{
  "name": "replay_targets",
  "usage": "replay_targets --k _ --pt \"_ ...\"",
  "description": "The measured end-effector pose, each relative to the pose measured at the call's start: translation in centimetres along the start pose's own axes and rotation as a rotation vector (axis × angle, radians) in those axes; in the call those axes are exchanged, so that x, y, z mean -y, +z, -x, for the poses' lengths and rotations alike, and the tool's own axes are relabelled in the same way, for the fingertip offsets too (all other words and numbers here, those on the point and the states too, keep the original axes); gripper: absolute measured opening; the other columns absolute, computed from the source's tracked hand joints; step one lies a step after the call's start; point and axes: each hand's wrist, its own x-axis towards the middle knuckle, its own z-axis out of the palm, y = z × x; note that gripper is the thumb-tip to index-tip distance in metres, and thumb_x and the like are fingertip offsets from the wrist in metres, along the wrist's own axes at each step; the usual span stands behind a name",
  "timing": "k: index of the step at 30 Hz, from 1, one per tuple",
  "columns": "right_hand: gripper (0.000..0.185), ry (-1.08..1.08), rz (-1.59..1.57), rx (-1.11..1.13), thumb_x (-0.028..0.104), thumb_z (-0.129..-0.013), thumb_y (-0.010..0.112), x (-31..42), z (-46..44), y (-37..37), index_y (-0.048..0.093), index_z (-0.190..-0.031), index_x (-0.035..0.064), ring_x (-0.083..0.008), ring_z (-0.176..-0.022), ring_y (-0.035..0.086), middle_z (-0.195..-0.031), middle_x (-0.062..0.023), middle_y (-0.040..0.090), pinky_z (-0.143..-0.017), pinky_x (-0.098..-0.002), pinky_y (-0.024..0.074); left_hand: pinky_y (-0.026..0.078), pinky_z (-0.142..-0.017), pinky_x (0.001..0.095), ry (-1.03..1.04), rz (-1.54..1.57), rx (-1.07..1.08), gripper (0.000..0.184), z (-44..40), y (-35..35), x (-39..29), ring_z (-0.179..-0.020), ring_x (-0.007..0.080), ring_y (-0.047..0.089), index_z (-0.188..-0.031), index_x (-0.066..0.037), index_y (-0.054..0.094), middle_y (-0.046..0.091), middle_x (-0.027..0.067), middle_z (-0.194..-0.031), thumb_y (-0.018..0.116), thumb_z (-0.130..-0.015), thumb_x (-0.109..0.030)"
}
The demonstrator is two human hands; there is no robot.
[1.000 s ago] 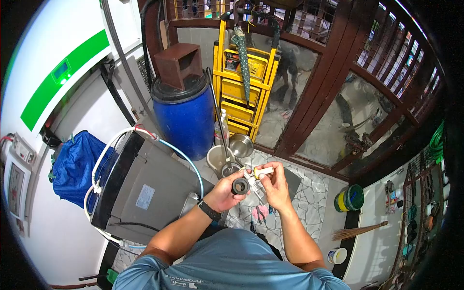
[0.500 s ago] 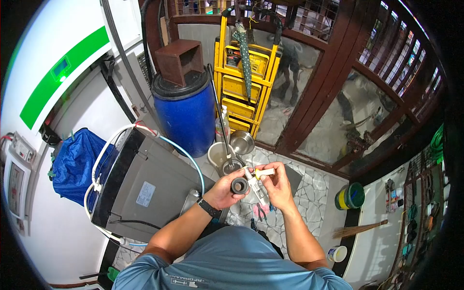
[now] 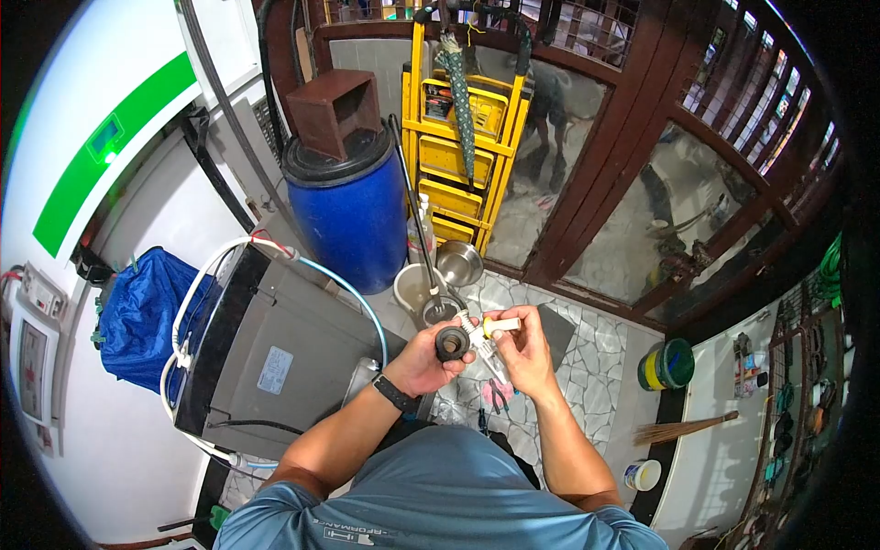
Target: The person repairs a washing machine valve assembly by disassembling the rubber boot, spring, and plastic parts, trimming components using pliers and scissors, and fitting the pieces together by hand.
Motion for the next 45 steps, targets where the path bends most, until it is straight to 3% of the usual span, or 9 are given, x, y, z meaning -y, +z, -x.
replay_targets --k 12,18,20,26,36,45 --pt "0.030 0.083 -0.055 -0.006 -0.008 -0.097 0.054 -1.2 -0.8 -0.6 0.044 -0.123 0.0029 -0.0198 -0.116 0.063 -0.127 -0.0172 0.062 -0.099 -0.0338 0.0514 0.044 -0.049 0.0229 0.003 -0.045 -0.089 0.031 -1.5 -0.8 -0.2 -0.081 0.0215 0.068 -0.126 -0.006 0.059 0.067 0.0109 -0.104 0.052 -0.106 -0.029" --pt "0.031 0.095 -0.086 -0.006 -0.009 -0.097 0.056 -1.5 -1.0 -1.5 0.045 -0.123 0.0035 -0.0183 -0.115 0.063 -0.127 -0.0173 0.064 -0.097 -0.0316 0.0512 0.053 -0.060 0.0266 0.067 -0.161 -0.115 0.033 -2.3 -0.8 0.3 -0.085 0.0191 0.071 -0.129 -0.009 0.058 0.069 0.0068 -0.109 0.055 -0.105 -0.031" --pt "0.029 0.085 -0.074 -0.024 -0.008 -0.097 0.057 -1.8 -1.0 -1.8 0.047 -0.122 0.0035 -0.0171 -0.113 0.063 -0.128 -0.0170 0.064 -0.095 -0.0306 0.0513 0.058 -0.071 0.0313 0.066 -0.252 -0.010 0.035 -2.2 -1.1 0.2 -0.093 0.0172 0.071 -0.134 -0.012 0.056 0.068 0.0033 -0.112 0.056 -0.104 -0.030" --pt "0.027 0.096 -0.059 -0.004 -0.007 -0.097 0.059 -2.5 -0.8 -2.6 0.048 -0.119 0.0030 -0.0172 -0.114 0.063 -0.130 -0.0161 0.064 -0.097 -0.0315 0.0512 0.059 -0.083 0.0380 0.150 -0.318 -0.110 0.034 -2.5 0.3 0.8 -0.108 0.0147 0.067 -0.135 -0.014 0.055 0.064 0.0018 -0.122 0.057 -0.103 -0.025" --pt "0.031 0.016 -0.110 -0.067 -0.008 -0.097 0.055 -3.3 -0.5 -2.9 0.045 -0.124 0.0041 -0.0206 -0.113 0.063 -0.132 -0.0192 0.062 -0.100 -0.0356 0.0501 0.059 -0.084 0.0365 0.126 -0.326 -0.062 0.035 -3.0 -0.4 0.5 -0.108 0.0167 0.066 -0.135 -0.010 0.055 0.064 0.0050 -0.126 0.056 -0.103 -0.025" --pt "0.034 0.237 -0.272 -0.248 -0.006 -0.098 0.045 -4.9 0.4 -3.0 0.041 -0.131 0.0054 -0.0245 -0.103 0.069 -0.120 -0.0210 0.067 -0.093 -0.0368 0.0553 0.058 -0.087 0.0350 0.085 -0.304 -0.118 0.036 -3.1 -2.2 0.9 -0.111 0.0172 0.065 -0.135 -0.010 0.056 0.064 0.0071 -0.134 0.057 -0.103 -0.025"
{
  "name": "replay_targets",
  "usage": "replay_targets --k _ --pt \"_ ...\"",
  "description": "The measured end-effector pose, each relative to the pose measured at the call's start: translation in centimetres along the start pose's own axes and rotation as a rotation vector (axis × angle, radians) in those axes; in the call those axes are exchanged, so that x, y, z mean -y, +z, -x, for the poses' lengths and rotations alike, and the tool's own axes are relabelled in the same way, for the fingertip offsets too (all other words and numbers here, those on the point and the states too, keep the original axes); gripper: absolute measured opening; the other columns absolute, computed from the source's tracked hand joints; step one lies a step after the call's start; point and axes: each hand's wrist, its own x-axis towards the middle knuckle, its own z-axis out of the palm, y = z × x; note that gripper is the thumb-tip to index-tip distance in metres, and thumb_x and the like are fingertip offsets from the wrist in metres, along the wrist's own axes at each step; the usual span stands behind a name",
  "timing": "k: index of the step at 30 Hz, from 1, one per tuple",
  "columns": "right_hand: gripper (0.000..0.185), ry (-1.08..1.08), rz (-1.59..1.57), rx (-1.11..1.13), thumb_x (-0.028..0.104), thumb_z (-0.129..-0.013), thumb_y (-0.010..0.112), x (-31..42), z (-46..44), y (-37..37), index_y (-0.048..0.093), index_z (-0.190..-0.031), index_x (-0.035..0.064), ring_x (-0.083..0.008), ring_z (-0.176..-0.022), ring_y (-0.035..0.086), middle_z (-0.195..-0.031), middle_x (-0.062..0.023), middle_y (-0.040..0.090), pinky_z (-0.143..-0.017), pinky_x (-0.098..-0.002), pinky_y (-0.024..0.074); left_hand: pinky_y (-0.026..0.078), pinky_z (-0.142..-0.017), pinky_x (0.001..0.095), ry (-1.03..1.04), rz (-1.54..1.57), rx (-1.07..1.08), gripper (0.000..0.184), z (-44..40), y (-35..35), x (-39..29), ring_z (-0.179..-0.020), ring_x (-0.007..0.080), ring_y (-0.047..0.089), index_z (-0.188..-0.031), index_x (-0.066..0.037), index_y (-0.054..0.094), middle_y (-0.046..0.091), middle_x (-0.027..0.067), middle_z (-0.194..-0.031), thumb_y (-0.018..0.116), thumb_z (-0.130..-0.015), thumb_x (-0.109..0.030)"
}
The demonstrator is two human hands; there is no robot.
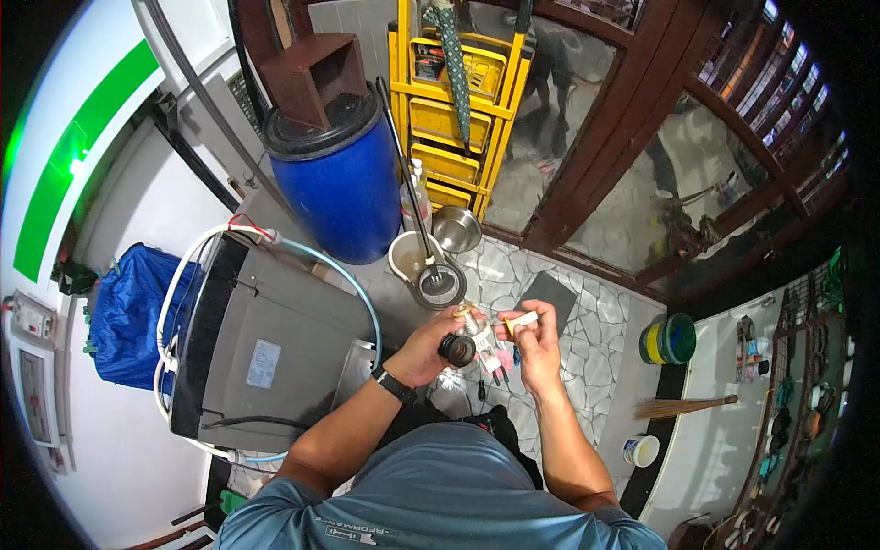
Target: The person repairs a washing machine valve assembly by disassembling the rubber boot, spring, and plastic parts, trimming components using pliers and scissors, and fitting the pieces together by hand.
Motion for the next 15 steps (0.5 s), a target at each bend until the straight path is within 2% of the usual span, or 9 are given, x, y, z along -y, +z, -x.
replay_targets --k 3,7,9,10,11,13,14,15 --pt "0.035 0.087 0.025 -0.011 -0.006 -0.098 0.044 -1.8 0.4 -1.0 0.041 -0.131 0.0061 -0.0240 -0.098 0.070 -0.119 -0.0215 0.067 -0.089 -0.0352 0.0569 0.057 -0.089 0.0357 -0.040 0.050 -0.016 0.037 -0.2 -1.3 0.6 -0.112 0.0175 0.065 -0.135 -0.011 0.057 0.063 0.0069 -0.134 0.057 -0.101 -0.028" --pt "0.028 0.198 0.042 -0.072 -0.001 -0.100 0.044 -3.4 1.6 -2.3 0.044 -0.127 0.0071 -0.0235 -0.096 0.070 -0.118 -0.0200 0.067 -0.084 -0.0333 0.0562 0.056 -0.089 0.0357 -0.050 0.116 -0.036 0.041 -1.2 -4.4 2.4 -0.110 0.0179 0.065 -0.134 -0.012 0.058 0.063 0.0071 -0.134 0.059 -0.099 -0.034" --pt "0.023 0.270 -0.037 -0.079 0.001 -0.100 0.043 -5.1 2.0 -3.7 0.046 -0.122 0.0081 -0.0233 -0.095 0.069 -0.112 -0.0167 0.068 -0.082 -0.0348 0.0561 0.056 -0.087 0.0349 -0.047 0.117 -0.035 0.040 -1.6 -6.4 3.3 -0.107 0.0177 0.065 -0.133 -0.011 0.058 0.063 0.0073 -0.133 0.058 -0.099 -0.035" --pt "0.017 0.302 -0.068 -0.105 0.002 -0.099 0.043 -5.5 2.2 -4.0 0.050 -0.113 0.0081 -0.0223 -0.089 0.067 -0.103 -0.0119 0.066 -0.082 -0.0365 0.0566 0.056 -0.084 0.0351 -0.011 0.107 -0.090 0.037 -1.4 -6.9 3.7 -0.105 0.0174 0.065 -0.125 -0.011 0.062 0.065 0.0074 -0.130 0.058 -0.101 -0.039" --pt "0.017 0.301 -0.071 -0.126 0.002 -0.099 0.043 -6.4 2.5 -4.8 0.050 -0.113 0.0081 -0.0223 -0.089 0.067 -0.103 -0.0119 0.066 -0.082 -0.0365 0.0566 0.056 -0.084 0.0351 -0.030 0.105 -0.082 0.037 -1.5 -8.0 4.1 -0.105 0.0174 0.065 -0.125 -0.011 0.062 0.065 0.0074 -0.130 0.058 -0.101 -0.039" --pt "0.014 0.466 0.033 -0.133 0.001 -0.096 0.044 -10.1 2.7 -8.2 0.053 -0.104 0.0075 -0.0202 -0.083 0.064 -0.096 -0.0082 0.062 -0.076 -0.0361 0.0554 0.056 -0.083 0.0366 -0.018 0.242 -0.115 0.036 -2.1 -11.5 5.2 -0.104 0.0184 0.065 -0.118 -0.009 0.066 0.068 0.0082 -0.123 0.064 -0.099 -0.040" --pt "0.012 0.463 0.114 -0.058 0.004 -0.094 0.047 -13.4 3.1 -10.7 0.056 -0.101 0.0070 -0.0178 -0.078 0.061 -0.090 -0.0060 0.060 -0.070 -0.0341 0.0519 0.055 -0.082 0.0362 0.011 0.266 -0.172 0.035 -2.1 -12.8 5.7 -0.100 0.0192 0.066 -0.115 -0.009 0.067 0.069 0.0079 -0.119 0.065 -0.100 -0.040" --pt "0.015 0.568 0.281 -0.001 0.007 -0.095 0.049 -15.4 3.5 -11.3 0.057 -0.108 0.0053 -0.0194 -0.077 0.062 -0.089 -0.0073 0.061 -0.069 -0.0360 0.0531 0.055 -0.082 0.0362 0.007 0.263 -0.170 0.035 -1.7 -13.5 5.8 -0.100 0.0192 0.066 -0.115 -0.009 0.067 0.069 0.0079 -0.119 0.065 -0.100 -0.040"
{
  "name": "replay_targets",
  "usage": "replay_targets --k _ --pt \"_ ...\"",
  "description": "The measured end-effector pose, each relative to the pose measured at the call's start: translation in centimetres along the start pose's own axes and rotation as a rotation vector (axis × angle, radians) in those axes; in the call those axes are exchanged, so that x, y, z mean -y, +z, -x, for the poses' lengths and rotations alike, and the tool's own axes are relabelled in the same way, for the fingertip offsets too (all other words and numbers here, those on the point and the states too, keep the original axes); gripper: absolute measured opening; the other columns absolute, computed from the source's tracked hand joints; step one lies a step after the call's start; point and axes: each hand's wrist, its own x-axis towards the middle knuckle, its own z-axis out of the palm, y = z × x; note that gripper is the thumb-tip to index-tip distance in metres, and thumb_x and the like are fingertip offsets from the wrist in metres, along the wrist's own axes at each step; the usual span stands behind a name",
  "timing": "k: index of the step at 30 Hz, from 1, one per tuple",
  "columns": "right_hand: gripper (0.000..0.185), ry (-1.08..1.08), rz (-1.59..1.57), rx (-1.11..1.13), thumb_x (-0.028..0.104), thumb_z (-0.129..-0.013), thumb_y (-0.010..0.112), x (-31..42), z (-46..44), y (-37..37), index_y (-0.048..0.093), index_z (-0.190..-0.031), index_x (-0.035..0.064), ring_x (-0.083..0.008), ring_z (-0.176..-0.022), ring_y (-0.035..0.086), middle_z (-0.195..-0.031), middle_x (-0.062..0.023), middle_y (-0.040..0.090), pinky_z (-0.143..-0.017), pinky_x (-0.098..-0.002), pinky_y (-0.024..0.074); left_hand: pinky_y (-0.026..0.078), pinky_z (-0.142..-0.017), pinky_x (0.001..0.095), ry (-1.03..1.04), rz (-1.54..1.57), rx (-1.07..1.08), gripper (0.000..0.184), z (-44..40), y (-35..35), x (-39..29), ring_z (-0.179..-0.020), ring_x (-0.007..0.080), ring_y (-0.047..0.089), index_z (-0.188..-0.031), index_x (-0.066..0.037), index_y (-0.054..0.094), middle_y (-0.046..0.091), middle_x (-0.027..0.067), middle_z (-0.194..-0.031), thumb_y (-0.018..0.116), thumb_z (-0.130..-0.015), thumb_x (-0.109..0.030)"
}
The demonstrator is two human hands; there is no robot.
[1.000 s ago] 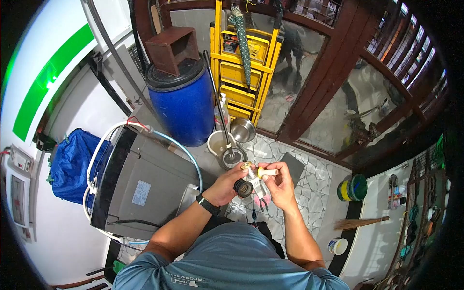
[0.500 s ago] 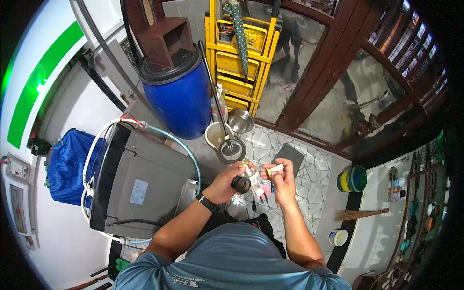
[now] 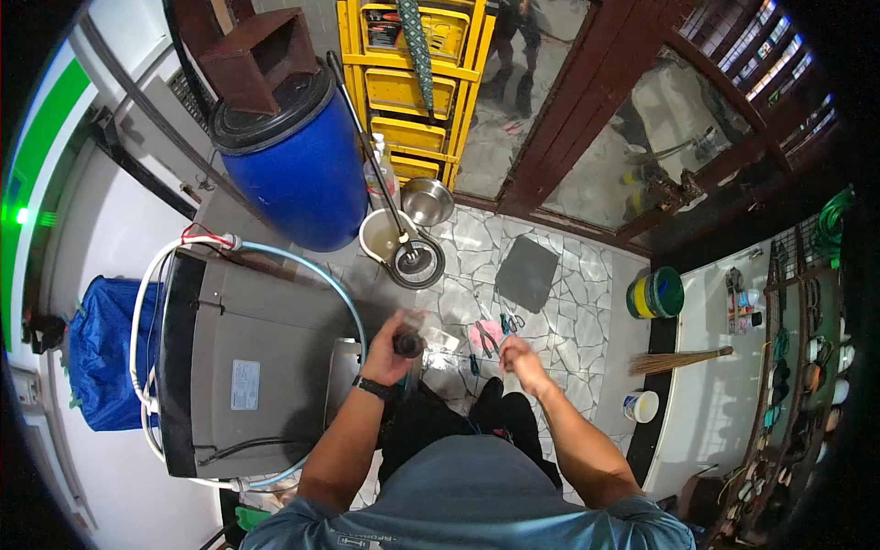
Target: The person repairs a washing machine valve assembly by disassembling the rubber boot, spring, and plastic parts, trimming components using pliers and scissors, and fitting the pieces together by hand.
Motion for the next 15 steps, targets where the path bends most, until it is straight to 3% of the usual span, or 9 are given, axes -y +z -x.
replay_targets --k 1,2,3,4,5,6,8,11,15 --pt "0.022 0.101 0.176 0.025 0.010 -0.095 0.052 -1.3 -0.4 0.6 0.058 -0.115 0.0035 -0.0209 -0.076 0.063 -0.088 -0.0086 0.061 -0.069 -0.0379 0.0544 0.055 -0.083 0.0361 0.025 0.012 -0.114 0.034 0.2 -0.7 -0.1 -0.098 0.0197 0.066 -0.114 -0.010 0.067 0.069 0.0071 -0.119 0.065 -0.100 -0.040" --pt "0.029 0.196 0.473 0.133 0.021 -0.095 0.062 -2.9 -0.7 1.7 0.061 -0.120 0.0054 -0.0189 -0.072 0.063 -0.088 -0.0073 0.062 -0.066 -0.0368 0.0530 0.054 -0.083 0.0360 0.053 0.024 -0.228 0.032 0.3 -1.5 -0.3 -0.097 0.0201 0.066 -0.114 -0.012 0.067 0.069 0.0064 -0.119 0.065 -0.100 -0.040" --pt "0.035 -0.004 0.624 0.294 0.034 -0.095 0.069 -5.6 -0.8 3.7 0.065 -0.115 0.0064 -0.0201 -0.077 0.065 -0.093 -0.0079 0.066 -0.070 -0.0382 0.0535 0.055 -0.077 0.0349 0.074 0.028 -0.258 0.029 0.1 -2.9 -0.1 -0.092 0.0206 0.066 -0.110 -0.014 0.067 0.069 0.0052 -0.116 0.064 -0.100 -0.041" --pt "0.042 0.112 0.807 0.528 0.044 -0.094 0.071 -6.1 -1.1 5.9 0.068 -0.111 0.0058 -0.0225 -0.088 0.067 -0.098 -0.0095 0.070 -0.078 -0.0392 0.0536 0.055 -0.077 0.0349 0.077 0.027 -0.263 0.029 -0.2 -3.9 -0.1 -0.092 0.0206 0.066 -0.110 -0.014 0.067 0.069 0.0052 -0.116 0.064 -0.100 -0.041" --pt "0.047 -0.052 0.927 0.682 0.050 -0.094 0.069 -11.9 -2.5 7.4 0.071 -0.109 0.0062 -0.0283 -0.097 0.068 -0.101 -0.0133 0.072 -0.083 -0.0432 0.0530 0.055 -0.074 0.0341 0.081 0.041 -0.250 0.028 -0.4 -4.8 -0.1 -0.092 0.0208 0.066 -0.108 -0.015 0.066 0.069 0.0051 -0.117 0.065 -0.100 -0.041" --pt "0.050 -0.006 1.068 0.830 0.051 -0.091 0.071 -12.6 -2.1 9.4 0.069 -0.114 0.0068 -0.0359 -0.104 0.068 -0.110 -0.0175 0.072 -0.087 -0.0482 0.0539 0.055 -0.070 0.0333 0.086 0.056 -0.237 0.027 -0.7 -5.8 -0.1 -0.091 0.0210 0.067 -0.107 -0.016 0.066 0.070 0.0050 -0.117 0.065 -0.100 -0.041" --pt "0.047 -0.116 1.259 1.113 0.047 -0.090 0.070 -17.8 -2.1 12.1 0.070 -0.115 0.0068 -0.0378 -0.107 0.068 -0.112 -0.0181 0.072 -0.086 -0.0506 0.0542 0.056 -0.067 0.0328 0.097 0.074 -0.219 0.026 -1.6 -7.1 0.2 -0.091 0.0215 0.067 -0.107 -0.015 0.065 0.069 0.0061 -0.122 0.066 -0.099 -0.040" --pt "0.037 -0.204 1.287 1.235 0.036 -0.087 0.073 -18.8 -1.1 13.0 0.068 -0.102 0.0035 -0.0381 -0.099 0.068 -0.101 -0.0170 0.071 -0.083 -0.0511 0.0534 0.058 -0.070 0.0342 0.185 0.107 -0.336 0.026 -3.0 -7.8 1.0 -0.094 0.0213 0.068 -0.108 -0.015 0.065 0.069 0.0071 -0.126 0.066 -0.099 -0.039" --pt "0.033 -0.097 1.235 1.465 0.033 -0.086 0.073 -17.1 -1.2 10.7 0.066 -0.098 0.0024 -0.0364 -0.097 0.068 -0.097 -0.0157 0.069 -0.080 -0.0494 0.0527 0.058 -0.076 0.0352 0.238 0.155 -0.263 0.025 -5.3 -10.6 3.8 -0.104 0.0201 0.068 -0.107 -0.015 0.066 0.069 0.0077 -0.126 0.066 -0.099 -0.039"
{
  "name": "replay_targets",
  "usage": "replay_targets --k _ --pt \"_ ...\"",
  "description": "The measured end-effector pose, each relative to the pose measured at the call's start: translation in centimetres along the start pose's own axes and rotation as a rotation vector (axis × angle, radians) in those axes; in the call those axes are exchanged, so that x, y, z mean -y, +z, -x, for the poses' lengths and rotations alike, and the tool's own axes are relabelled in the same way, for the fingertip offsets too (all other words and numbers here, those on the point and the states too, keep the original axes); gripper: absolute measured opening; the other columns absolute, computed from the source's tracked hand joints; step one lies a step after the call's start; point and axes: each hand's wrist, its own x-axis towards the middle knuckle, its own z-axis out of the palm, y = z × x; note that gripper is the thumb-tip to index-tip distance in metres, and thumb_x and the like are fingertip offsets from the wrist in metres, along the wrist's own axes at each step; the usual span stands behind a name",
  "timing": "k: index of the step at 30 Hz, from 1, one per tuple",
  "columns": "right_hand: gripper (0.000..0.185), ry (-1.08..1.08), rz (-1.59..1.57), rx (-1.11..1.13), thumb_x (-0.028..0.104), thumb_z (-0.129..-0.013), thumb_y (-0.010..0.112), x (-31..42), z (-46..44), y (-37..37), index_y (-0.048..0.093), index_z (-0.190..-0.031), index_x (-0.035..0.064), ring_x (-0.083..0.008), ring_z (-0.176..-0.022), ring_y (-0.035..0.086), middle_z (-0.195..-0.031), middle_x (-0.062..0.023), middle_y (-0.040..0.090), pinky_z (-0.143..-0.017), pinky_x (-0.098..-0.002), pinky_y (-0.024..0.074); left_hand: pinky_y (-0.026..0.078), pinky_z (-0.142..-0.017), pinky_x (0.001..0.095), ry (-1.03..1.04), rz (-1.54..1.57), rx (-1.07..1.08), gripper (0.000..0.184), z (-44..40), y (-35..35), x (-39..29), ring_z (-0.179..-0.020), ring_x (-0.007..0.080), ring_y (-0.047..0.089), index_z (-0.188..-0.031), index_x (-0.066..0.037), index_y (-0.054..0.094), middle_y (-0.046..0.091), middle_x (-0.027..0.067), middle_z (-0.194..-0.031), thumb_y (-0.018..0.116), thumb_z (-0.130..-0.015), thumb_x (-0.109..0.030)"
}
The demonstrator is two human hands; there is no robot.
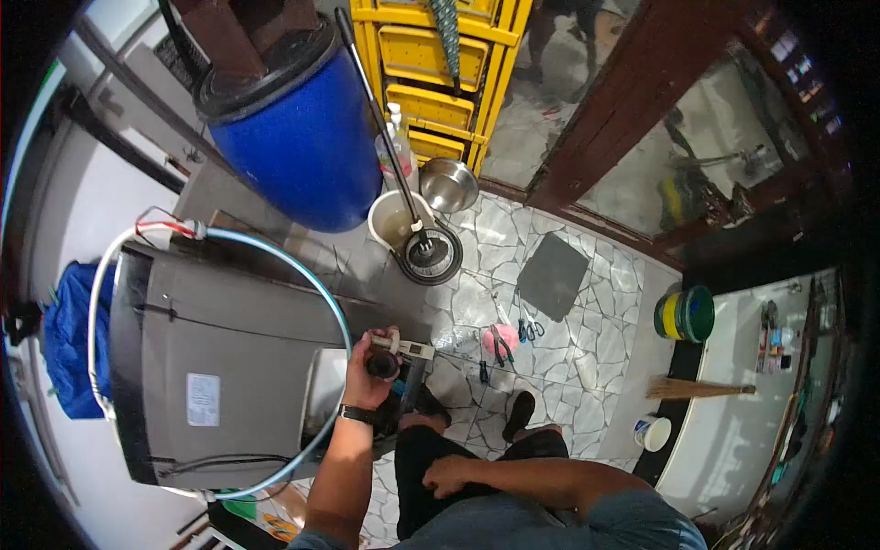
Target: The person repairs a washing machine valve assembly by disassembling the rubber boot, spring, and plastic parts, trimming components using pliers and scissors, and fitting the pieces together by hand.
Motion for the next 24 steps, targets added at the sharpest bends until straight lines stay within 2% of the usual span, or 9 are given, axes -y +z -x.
replay_targets --k 2,6,10,12,13,15,18,20,24 --pt "0.030 -0.265 -0.123 0.221 0.030 -0.086 0.072 0.6 2.3 0.4 0.066 -0.098 0.0036 -0.0334 -0.096 0.068 -0.098 -0.0154 0.069 -0.078 -0.0470 0.0511 0.058 -0.082 0.0363 0.006 0.011 0.002 0.025 -1.0 -0.9 2.0 -0.112 0.0198 0.065 -0.109 -0.015 0.066 0.067 0.0079 -0.129 0.065 -0.100 -0.038" --pt "0.028 -0.141 -0.289 0.228 0.027 -0.090 0.067 -7.0 3.7 3.8 0.067 -0.108 0.0064 -0.0301 -0.091 0.065 -0.095 -0.0153 0.068 -0.080 -0.0444 0.0506 0.057 -0.083 0.0391 0.004 0.146 -0.047 0.027 -4.6 -2.7 8.5 -0.112 0.0220 0.065 -0.112 -0.012 0.066 0.067 0.0091 -0.129 0.061 -0.102 -0.036" --pt "0.039 0.183 -0.639 -0.085 0.020 -0.093 0.059 -25.6 2.3 5.4 0.057 -0.129 0.0039 -0.0242 -0.094 0.064 -0.110 -0.0122 0.066 -0.082 -0.0423 0.0512 0.055 -0.083 0.0366 0.059 0.129 -0.070 0.033 -10.0 -7.0 14.6 -0.108 0.0211 0.065 -0.121 -0.012 0.066 0.067 0.0091 -0.132 0.061 -0.100 -0.037" --pt "0.045 0.108 -0.634 -0.413 0.016 -0.093 0.059 -35.2 2.8 3.8 0.053 -0.135 0.0028 -0.0254 -0.096 0.063 -0.114 -0.0125 0.064 -0.080 -0.0393 0.0525 0.055 -0.082 0.0354 0.069 0.138 -0.087 0.034 -13.2 -9.7 17.2 -0.107 0.0211 0.065 -0.122 -0.011 0.066 0.066 0.0094 -0.132 0.060 -0.100 -0.037" --pt "0.043 0.322 -0.703 -0.533 0.013 -0.092 0.060 -39.8 2.5 3.5 0.055 -0.133 0.0030 -0.0243 -0.099 0.063 -0.116 -0.0119 0.065 -0.081 -0.0377 0.0530 0.055 -0.081 0.0341 0.078 0.142 -0.092 0.035 -14.8 -10.9 18.3 -0.105 0.0211 0.066 -0.122 -0.011 0.066 0.066 0.0097 -0.132 0.059 -0.100 -0.038" --pt "0.039 0.350 -0.428 -0.737 0.011 -0.092 0.061 -50.4 0.1 2.9 0.059 -0.129 0.0035 -0.0219 -0.096 0.064 -0.110 -0.0104 0.067 -0.079 -0.0350 0.0535 0.054 -0.080 0.0336 0.111 0.070 -0.040 0.036 -17.6 -11.8 19.9 -0.104 0.0210 0.065 -0.122 -0.011 0.066 0.067 0.0098 -0.132 0.057 -0.100 -0.038" --pt "0.033 0.263 -0.769 -1.004 0.006 -0.090 0.065 -59.5 -3.9 1.7 0.062 -0.123 0.0033 -0.0196 -0.087 0.065 -0.099 -0.0092 0.069 -0.072 -0.0331 0.0531 0.052 -0.084 0.0351 0.241 -0.039 -0.040 0.038 -21.0 -13.3 22.7 -0.104 0.0199 0.065 -0.125 -0.010 0.065 0.067 0.0099 -0.132 0.055 -0.101 -0.038" --pt "0.027 0.401 -0.996 -1.115 0.002 -0.090 0.065 -61.9 -5.9 -0.1 0.064 -0.117 0.0055 -0.0282 -0.092 0.069 -0.098 -0.0145 0.070 -0.077 -0.0362 0.0540 0.055 -0.080 0.0336 0.232 -0.008 -0.092 0.037 -22.0 -14.4 24.4 -0.105 0.0214 0.066 -0.123 -0.008 0.065 0.065 0.0136 -0.134 0.056 -0.101 -0.037" --pt "0.022 0.385 -0.483 -1.484 0.005 -0.087 0.071 -71.6 -11.0 1.6 0.063 -0.107 0.0043 -0.0334 -0.086 0.066 -0.095 -0.0162 0.068 -0.077 -0.0413 0.0535 0.057 -0.083 0.0357 0.281 -0.003 -0.132 0.037 -19.6 -13.2 25.8 -0.109 0.0191 0.065 -0.125 -0.007 0.065 0.066 0.0122 -0.133 0.056 -0.102 -0.035"
